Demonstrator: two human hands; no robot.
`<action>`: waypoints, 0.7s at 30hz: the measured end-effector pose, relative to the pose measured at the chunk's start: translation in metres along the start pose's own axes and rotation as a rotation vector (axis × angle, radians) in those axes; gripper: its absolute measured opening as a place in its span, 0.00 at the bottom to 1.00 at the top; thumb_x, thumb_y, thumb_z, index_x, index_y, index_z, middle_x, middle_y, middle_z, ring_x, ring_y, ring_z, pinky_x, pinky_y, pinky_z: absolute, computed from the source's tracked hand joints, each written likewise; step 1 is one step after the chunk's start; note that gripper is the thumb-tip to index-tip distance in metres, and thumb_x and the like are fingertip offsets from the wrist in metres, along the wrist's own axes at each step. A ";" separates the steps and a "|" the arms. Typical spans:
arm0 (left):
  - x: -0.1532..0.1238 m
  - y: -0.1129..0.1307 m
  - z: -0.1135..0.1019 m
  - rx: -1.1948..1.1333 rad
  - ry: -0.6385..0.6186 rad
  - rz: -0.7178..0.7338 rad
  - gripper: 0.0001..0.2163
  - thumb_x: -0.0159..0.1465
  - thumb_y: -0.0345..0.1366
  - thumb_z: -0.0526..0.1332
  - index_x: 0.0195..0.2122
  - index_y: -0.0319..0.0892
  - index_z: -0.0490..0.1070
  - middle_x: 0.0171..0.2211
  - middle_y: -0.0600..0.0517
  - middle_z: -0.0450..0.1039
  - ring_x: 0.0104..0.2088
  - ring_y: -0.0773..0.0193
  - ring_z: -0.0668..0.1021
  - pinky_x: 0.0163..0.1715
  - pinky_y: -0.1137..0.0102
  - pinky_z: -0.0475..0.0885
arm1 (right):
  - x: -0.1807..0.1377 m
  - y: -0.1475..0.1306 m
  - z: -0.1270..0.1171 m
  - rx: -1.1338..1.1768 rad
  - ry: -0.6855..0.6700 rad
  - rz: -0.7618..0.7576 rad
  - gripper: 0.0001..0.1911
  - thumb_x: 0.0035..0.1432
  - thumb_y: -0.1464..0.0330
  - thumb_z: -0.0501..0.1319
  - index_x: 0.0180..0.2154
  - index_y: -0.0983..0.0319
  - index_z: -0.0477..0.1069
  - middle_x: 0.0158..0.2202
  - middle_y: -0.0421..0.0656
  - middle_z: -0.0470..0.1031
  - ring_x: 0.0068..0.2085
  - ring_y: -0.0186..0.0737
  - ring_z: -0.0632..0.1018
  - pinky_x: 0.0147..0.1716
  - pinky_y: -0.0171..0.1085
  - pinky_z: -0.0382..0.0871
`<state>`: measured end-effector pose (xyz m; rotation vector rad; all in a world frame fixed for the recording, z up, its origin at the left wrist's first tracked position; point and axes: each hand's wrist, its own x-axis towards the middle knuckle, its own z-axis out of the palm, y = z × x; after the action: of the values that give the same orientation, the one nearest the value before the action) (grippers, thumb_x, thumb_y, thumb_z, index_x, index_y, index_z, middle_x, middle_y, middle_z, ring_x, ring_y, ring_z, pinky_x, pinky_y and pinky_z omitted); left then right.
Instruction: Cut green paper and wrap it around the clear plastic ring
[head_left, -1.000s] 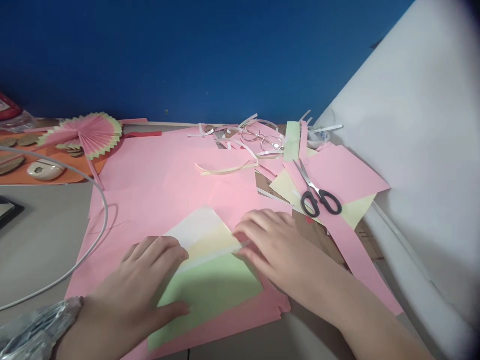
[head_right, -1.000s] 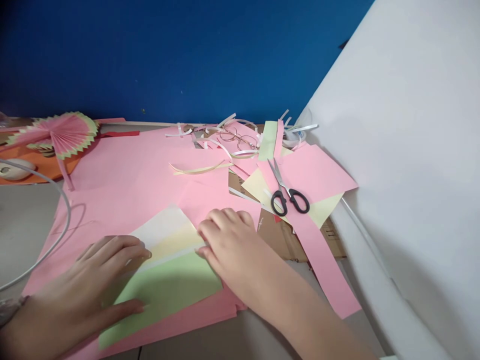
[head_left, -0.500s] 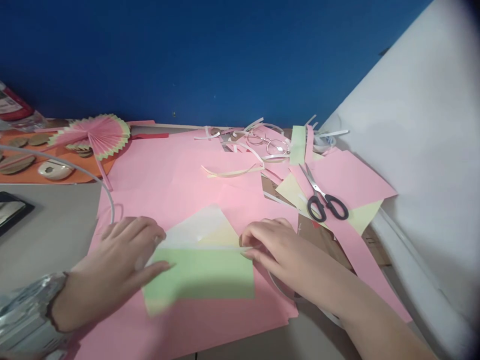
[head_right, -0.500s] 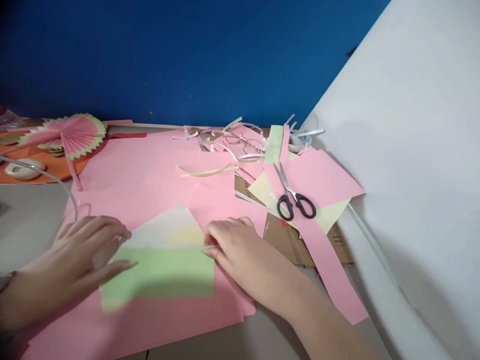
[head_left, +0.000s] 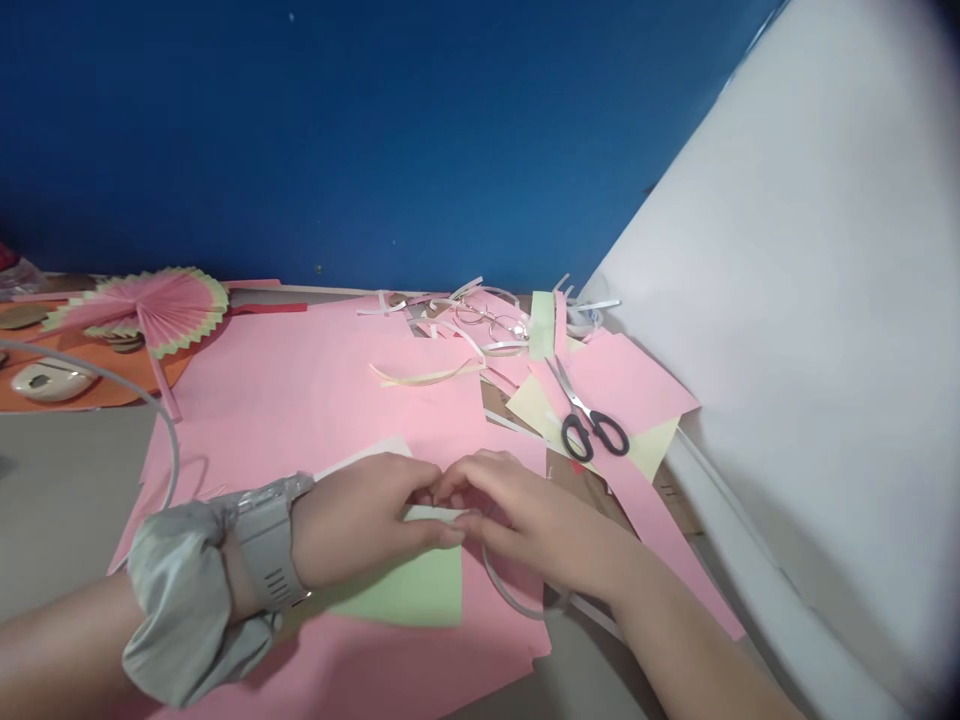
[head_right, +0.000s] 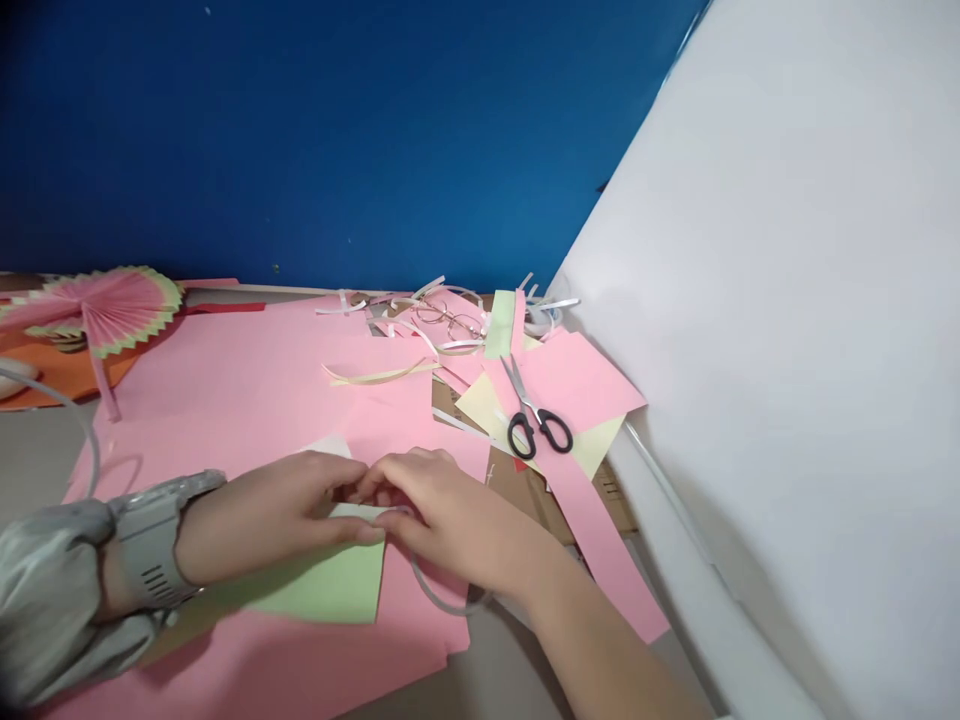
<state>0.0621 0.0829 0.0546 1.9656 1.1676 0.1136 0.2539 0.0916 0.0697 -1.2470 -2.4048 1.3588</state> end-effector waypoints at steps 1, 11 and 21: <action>0.002 -0.003 0.001 -0.066 -0.038 0.017 0.12 0.61 0.47 0.56 0.34 0.45 0.70 0.29 0.57 0.71 0.30 0.66 0.71 0.29 0.71 0.60 | -0.001 -0.001 -0.002 0.016 -0.012 0.004 0.08 0.59 0.68 0.56 0.41 0.51 0.65 0.44 0.32 0.70 0.48 0.34 0.68 0.42 0.35 0.62; -0.002 -0.016 0.012 -0.074 -0.029 0.090 0.14 0.65 0.45 0.50 0.28 0.44 0.65 0.25 0.59 0.63 0.27 0.70 0.64 0.28 0.73 0.56 | -0.012 0.015 -0.032 -0.304 -0.005 0.172 0.07 0.52 0.68 0.60 0.35 0.55 0.66 0.41 0.35 0.68 0.47 0.39 0.68 0.40 0.37 0.63; 0.001 -0.021 0.012 -0.166 -0.006 0.090 0.11 0.64 0.41 0.51 0.27 0.43 0.64 0.25 0.60 0.62 0.27 0.71 0.65 0.28 0.75 0.57 | 0.009 0.018 -0.020 -0.453 0.280 0.033 0.14 0.63 0.73 0.46 0.42 0.52 0.66 0.46 0.38 0.67 0.50 0.38 0.66 0.47 0.40 0.61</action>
<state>0.0536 0.0809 0.0324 1.8703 1.0320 0.2442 0.2683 0.1162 0.0655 -1.4601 -2.5675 0.5998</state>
